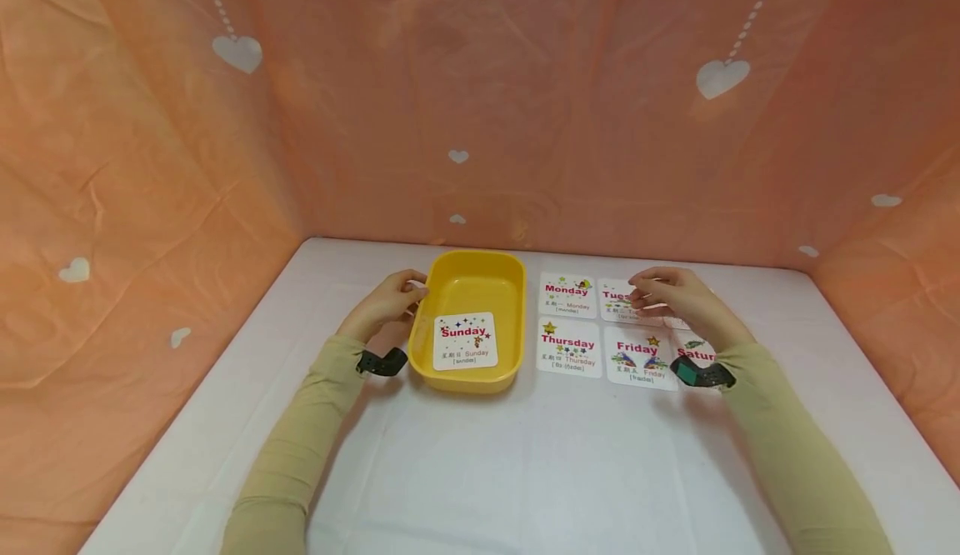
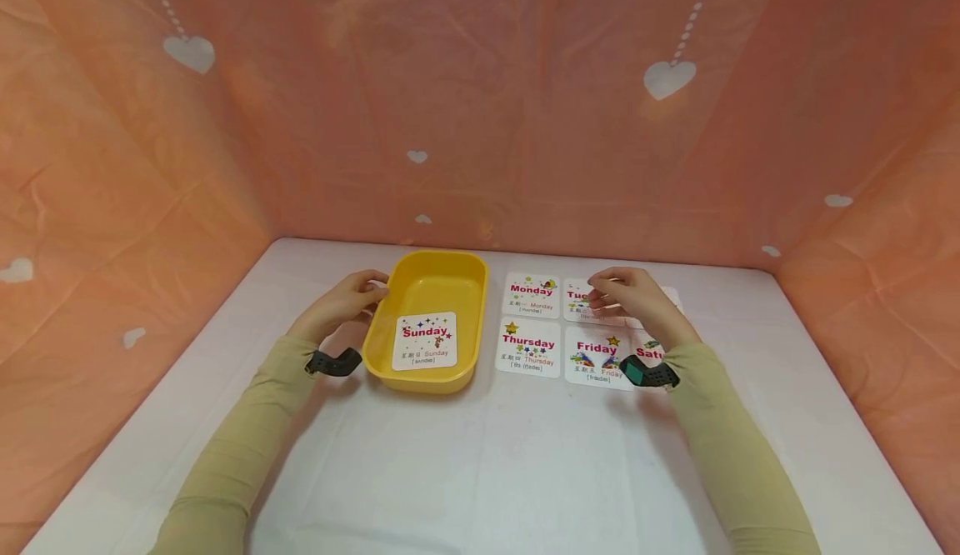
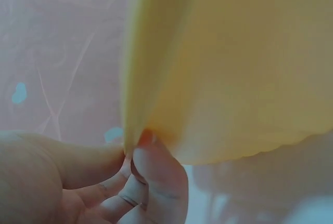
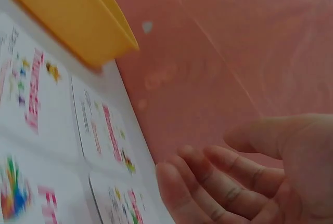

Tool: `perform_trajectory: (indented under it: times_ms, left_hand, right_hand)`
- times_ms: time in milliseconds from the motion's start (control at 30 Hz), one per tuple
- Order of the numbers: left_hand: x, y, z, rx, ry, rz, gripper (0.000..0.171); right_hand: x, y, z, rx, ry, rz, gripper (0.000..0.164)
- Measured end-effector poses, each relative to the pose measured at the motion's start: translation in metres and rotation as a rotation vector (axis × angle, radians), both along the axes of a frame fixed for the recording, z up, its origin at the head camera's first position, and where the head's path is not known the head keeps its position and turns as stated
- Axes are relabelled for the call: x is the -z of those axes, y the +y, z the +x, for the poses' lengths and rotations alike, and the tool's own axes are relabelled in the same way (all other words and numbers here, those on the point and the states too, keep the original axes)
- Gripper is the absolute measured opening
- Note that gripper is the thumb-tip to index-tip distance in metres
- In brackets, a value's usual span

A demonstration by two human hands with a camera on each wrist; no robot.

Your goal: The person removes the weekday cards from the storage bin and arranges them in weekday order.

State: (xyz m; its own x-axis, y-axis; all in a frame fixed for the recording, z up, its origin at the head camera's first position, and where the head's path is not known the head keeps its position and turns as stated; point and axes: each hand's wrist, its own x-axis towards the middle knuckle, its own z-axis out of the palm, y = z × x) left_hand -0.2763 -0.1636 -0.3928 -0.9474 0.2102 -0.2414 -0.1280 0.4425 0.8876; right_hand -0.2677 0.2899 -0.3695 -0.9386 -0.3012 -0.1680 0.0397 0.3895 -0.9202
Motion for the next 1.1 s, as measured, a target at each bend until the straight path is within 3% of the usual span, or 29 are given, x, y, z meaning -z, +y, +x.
perform_trajectory:
  times_ms: [367, 767, 1100]
  left_hand:
    - [0.002, 0.0, -0.002, 0.004, 0.009, -0.005, 0.035]
    - [-0.005, 0.004, -0.001, 0.013, 0.013, -0.04, 0.034]
    - [-0.004, 0.006, -0.001, -0.007, -0.017, -0.049, 0.035]
  right_hand:
    - [-0.01, -0.06, -0.009, -0.12, 0.0, -0.097, 0.034]
    - [-0.026, -0.119, -0.012, -0.244, -0.001, -0.097, 0.038]
    - [-0.023, -0.158, -0.016, -0.286, -0.054, -0.085, 0.042]
